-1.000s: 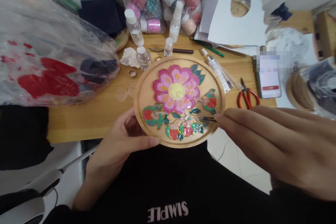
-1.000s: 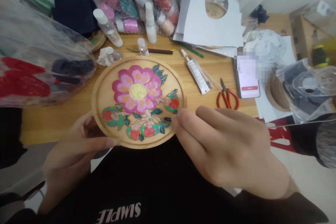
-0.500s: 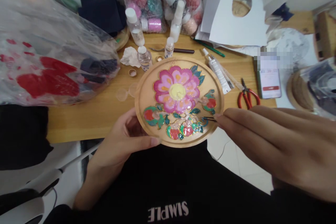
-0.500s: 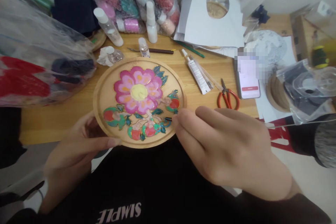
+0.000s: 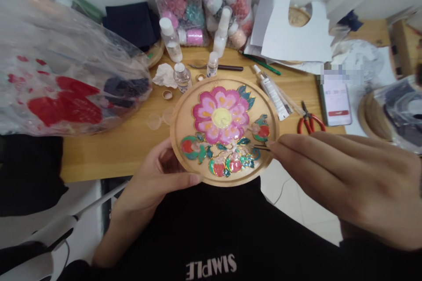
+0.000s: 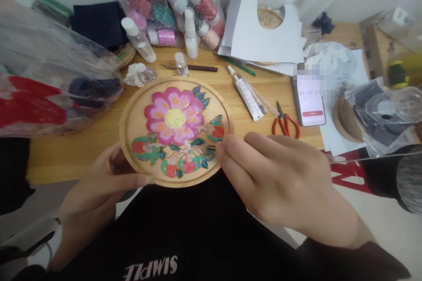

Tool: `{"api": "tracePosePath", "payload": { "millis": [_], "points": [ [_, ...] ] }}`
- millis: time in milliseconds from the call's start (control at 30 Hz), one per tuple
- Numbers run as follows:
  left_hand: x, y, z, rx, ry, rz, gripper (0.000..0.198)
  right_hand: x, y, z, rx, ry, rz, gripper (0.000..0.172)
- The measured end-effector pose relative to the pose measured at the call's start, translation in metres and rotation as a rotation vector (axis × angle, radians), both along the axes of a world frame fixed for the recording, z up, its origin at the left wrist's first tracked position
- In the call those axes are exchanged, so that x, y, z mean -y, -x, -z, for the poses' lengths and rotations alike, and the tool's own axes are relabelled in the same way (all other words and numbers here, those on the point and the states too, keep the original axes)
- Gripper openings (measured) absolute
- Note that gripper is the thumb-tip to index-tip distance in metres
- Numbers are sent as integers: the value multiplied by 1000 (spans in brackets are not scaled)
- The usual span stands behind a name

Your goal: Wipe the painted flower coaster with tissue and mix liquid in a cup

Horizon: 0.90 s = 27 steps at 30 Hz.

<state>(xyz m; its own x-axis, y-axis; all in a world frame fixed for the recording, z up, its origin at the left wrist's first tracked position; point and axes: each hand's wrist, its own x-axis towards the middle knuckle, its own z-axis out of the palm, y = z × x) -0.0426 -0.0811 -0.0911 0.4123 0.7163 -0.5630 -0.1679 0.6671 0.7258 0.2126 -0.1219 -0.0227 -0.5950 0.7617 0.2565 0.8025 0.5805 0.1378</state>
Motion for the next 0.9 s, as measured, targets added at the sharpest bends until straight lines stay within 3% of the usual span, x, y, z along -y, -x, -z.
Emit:
{"api": "tracePosePath", "payload": {
  "millis": [433, 600, 700, 800, 900],
  "points": [
    [-2, 0, 9, -2, -5, 10, 55, 4, -5, 12, -41, -12, 23, 21],
    [-6, 1, 18, -46, 21, 32, 58, 11, -19, 16, -104, -26, 109, 5],
    [-12, -3, 29, -28, 20, 76, 58, 5, -30, 36, -308, -24, 237, 11],
    [-19, -7, 43, -39, 20, 138, 58, -8, -33, 75, -766, 117, 467, 6],
    [-25, -8, 58, -77, 4, 168, 57, -16, -25, 116, -1225, 299, 739, 22]
  ]
}}
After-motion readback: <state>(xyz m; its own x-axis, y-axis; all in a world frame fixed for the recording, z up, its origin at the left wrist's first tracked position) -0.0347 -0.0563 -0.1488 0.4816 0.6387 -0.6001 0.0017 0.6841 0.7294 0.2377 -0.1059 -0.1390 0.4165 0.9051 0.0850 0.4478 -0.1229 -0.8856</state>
